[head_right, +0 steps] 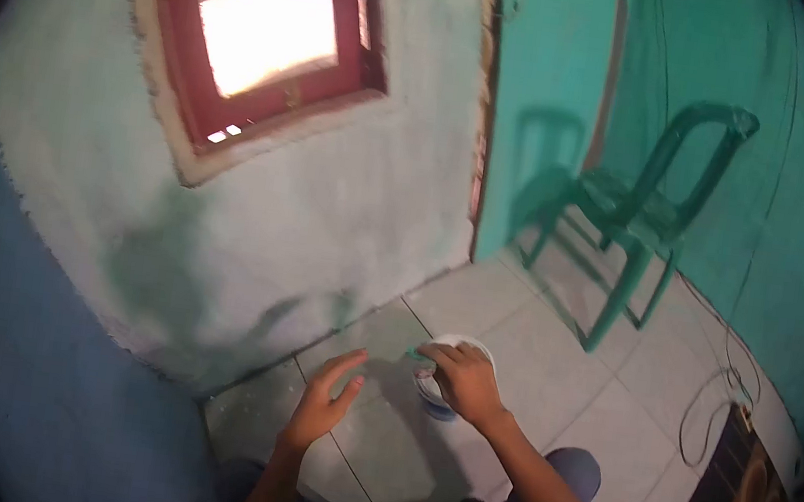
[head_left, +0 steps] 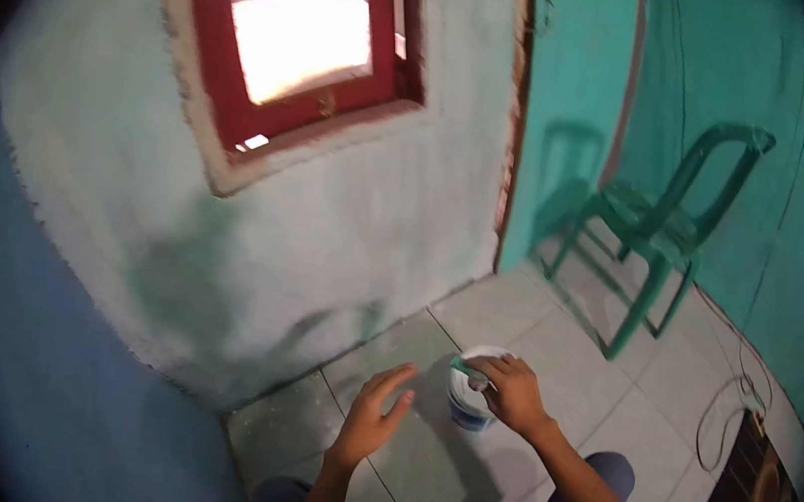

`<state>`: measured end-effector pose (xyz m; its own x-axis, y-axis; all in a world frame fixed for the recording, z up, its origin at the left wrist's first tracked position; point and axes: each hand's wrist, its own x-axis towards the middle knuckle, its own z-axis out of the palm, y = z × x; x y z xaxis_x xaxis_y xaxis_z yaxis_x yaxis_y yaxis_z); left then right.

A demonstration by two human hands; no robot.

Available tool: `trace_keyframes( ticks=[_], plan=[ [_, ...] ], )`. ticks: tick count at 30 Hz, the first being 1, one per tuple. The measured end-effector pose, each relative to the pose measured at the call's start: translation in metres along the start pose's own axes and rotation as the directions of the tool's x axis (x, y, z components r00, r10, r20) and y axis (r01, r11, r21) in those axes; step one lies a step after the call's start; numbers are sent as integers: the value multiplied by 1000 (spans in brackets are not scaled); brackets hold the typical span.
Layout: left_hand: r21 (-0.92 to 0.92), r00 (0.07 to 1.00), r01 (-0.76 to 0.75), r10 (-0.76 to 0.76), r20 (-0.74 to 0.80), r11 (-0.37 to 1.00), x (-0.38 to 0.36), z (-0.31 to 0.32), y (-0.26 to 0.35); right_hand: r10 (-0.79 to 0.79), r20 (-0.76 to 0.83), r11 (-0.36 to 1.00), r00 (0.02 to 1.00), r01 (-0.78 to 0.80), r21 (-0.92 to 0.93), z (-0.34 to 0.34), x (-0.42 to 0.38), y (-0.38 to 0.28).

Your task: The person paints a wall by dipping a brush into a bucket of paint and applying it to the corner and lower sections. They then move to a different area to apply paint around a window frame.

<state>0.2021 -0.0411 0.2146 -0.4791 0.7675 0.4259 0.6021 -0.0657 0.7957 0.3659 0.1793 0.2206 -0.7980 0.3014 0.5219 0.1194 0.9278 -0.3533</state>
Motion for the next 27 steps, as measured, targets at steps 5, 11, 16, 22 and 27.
trace_keyframes(
  ticks=[5,11,16,22,27],
  plan=[
    [309,907,-44,-91,411,950,-28,64,-61,-8,122,999,992,12,-30,0,-58,66],
    [306,856,-79,-93,509,949,-23,91,-88,-63,111,997,992,58,45,33,-71,94],
    [343,849,-72,-123,514,937,-15,109,-106,21,128,996,992,-32,83,78,-66,113],
    [339,858,-101,-90,505,936,-13,116,-120,191,154,975,970,-206,89,98,-64,130],
    [303,825,-38,-141,548,952,-14,114,-101,234,135,966,963,-246,84,111,-65,134]
  ],
)
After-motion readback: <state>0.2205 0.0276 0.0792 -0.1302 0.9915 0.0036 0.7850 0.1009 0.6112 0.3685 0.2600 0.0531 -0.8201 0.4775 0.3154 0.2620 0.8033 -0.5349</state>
